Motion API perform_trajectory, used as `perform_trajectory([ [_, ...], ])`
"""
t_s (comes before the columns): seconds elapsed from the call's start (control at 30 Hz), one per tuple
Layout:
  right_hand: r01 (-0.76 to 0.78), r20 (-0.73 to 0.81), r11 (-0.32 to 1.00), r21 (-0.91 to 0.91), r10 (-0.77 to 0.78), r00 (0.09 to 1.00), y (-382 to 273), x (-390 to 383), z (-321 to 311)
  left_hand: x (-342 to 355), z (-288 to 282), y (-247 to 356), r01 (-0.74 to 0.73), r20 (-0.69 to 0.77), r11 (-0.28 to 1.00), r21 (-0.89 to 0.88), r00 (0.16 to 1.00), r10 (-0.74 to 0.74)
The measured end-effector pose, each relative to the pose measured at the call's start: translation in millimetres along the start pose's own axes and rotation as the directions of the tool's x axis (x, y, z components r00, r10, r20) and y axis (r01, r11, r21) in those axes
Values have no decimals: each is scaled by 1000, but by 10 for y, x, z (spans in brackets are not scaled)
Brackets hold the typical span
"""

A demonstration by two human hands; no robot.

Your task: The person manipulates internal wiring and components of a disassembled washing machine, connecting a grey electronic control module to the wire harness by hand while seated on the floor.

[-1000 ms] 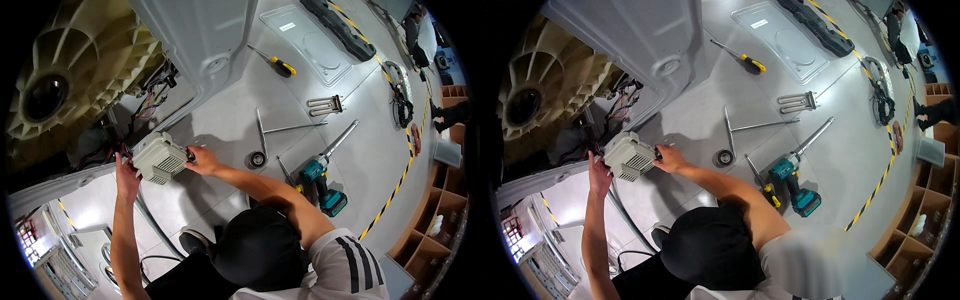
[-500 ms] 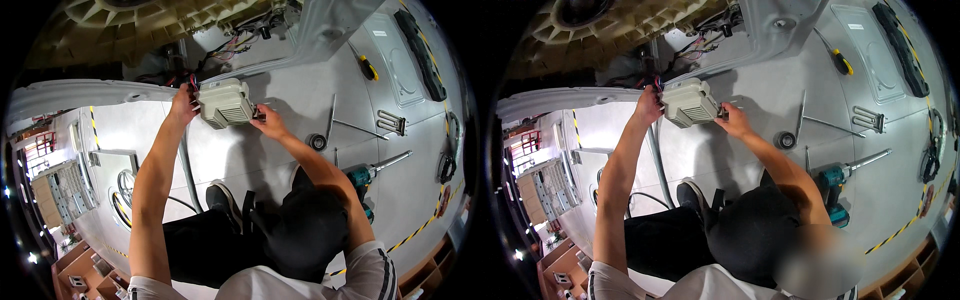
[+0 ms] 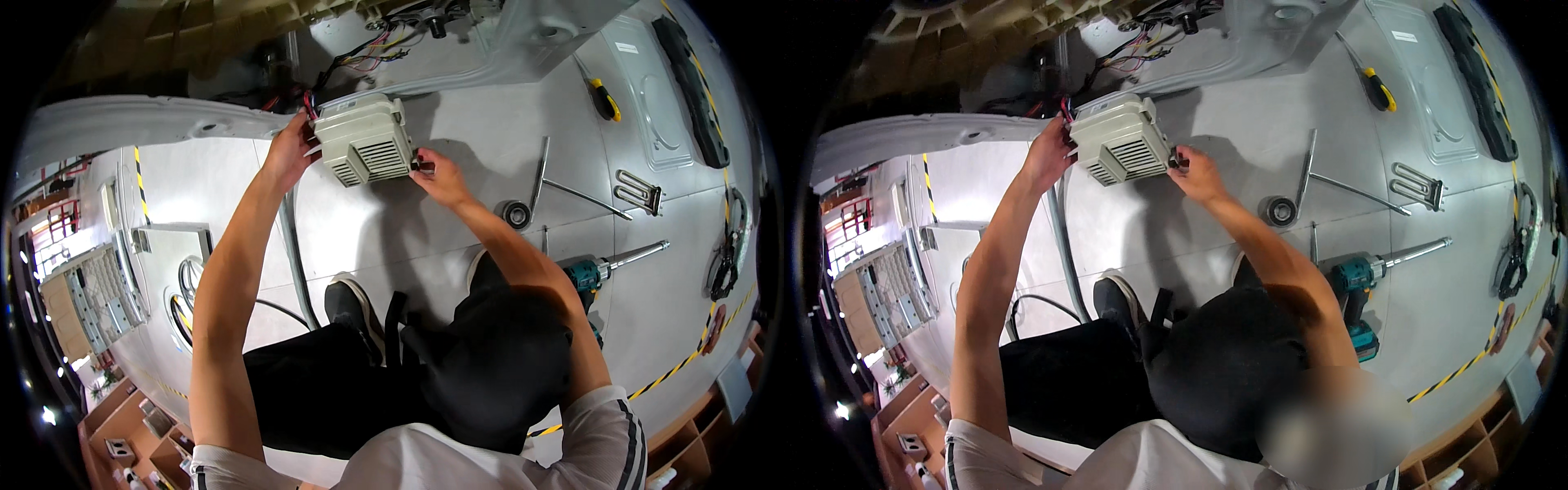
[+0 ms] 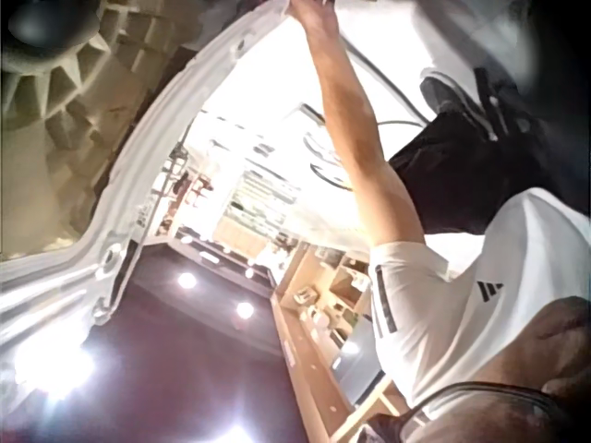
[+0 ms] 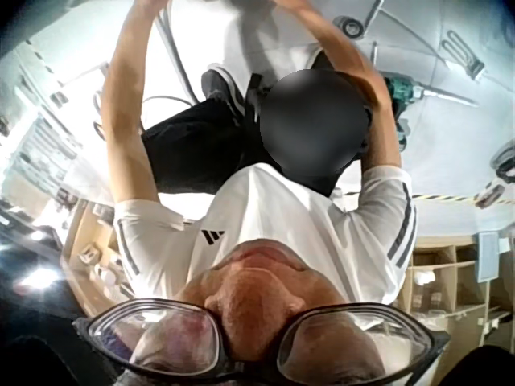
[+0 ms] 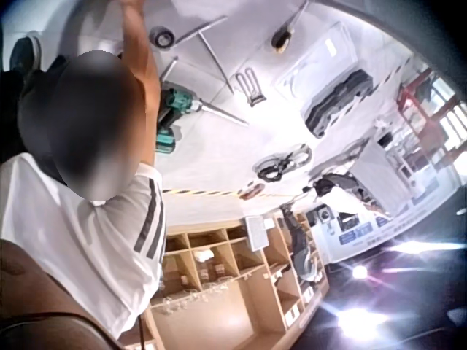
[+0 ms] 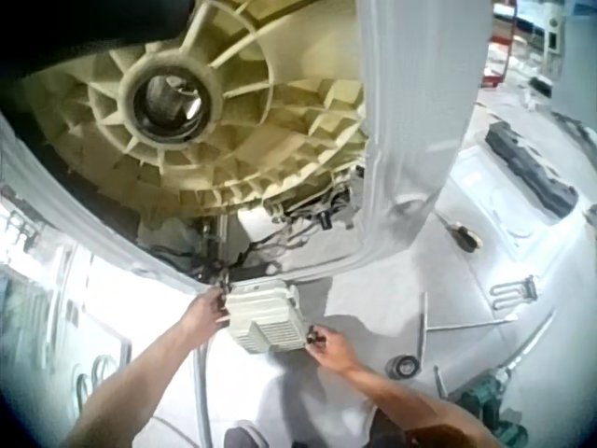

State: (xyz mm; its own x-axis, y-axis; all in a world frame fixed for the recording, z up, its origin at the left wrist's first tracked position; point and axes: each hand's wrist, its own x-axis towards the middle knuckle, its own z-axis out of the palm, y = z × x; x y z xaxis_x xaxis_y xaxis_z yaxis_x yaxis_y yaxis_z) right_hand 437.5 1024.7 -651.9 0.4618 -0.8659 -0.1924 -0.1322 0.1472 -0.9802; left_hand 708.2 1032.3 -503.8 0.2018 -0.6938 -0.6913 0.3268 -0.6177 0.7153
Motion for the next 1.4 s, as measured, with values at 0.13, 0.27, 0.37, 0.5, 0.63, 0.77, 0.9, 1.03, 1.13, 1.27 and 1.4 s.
perform_trajectory([
  [0.13,27,49,989,-144,-20,999,-224,23,33,-57,-8,-9,-21,-22,1000,13,1000,21],
  [0.27,44,54,971,-235,-32,998,-141,88,-35,-126,155,64,47,-15,998,43,999,-47],
  [0.37,72,138,976,-207,-44,989,-200,147,-42,-149,200,28,42,64,992,121,997,-50],
  [0.5,7,193,985,-170,27,981,-568,224,61,-159,147,-51,-5,96,974,226,995,-18],
  [0.63,20,244,950,-313,60,968,-571,289,-29,-15,140,-171,-6,-52,975,221,998,18],
  [0.77,-106,285,984,-142,144,948,-826,140,-59,-242,231,-41,-14,-20,971,239,1000,20],
  [0.9,-115,237,988,-100,136,962,-1007,46,-58,-363,221,54,-29,-13,961,275,999,34],
  [1.03,-106,234,985,-136,136,963,-1122,30,-69,-430,235,114,-42,-2,959,281,999,45],
  [1.13,-104,235,991,-85,122,964,-1164,1,-60,-458,252,117,-40,-17,955,295,999,47],
  [1.27,-111,219,993,-50,120,968,-1274,-73,-49,-444,212,133,-36,-11,959,280,999,40],
  [1.4,-91,224,996,18,85,971,-1282,-126,35,-464,204,158,-65,-18,975,212,997,70],
])
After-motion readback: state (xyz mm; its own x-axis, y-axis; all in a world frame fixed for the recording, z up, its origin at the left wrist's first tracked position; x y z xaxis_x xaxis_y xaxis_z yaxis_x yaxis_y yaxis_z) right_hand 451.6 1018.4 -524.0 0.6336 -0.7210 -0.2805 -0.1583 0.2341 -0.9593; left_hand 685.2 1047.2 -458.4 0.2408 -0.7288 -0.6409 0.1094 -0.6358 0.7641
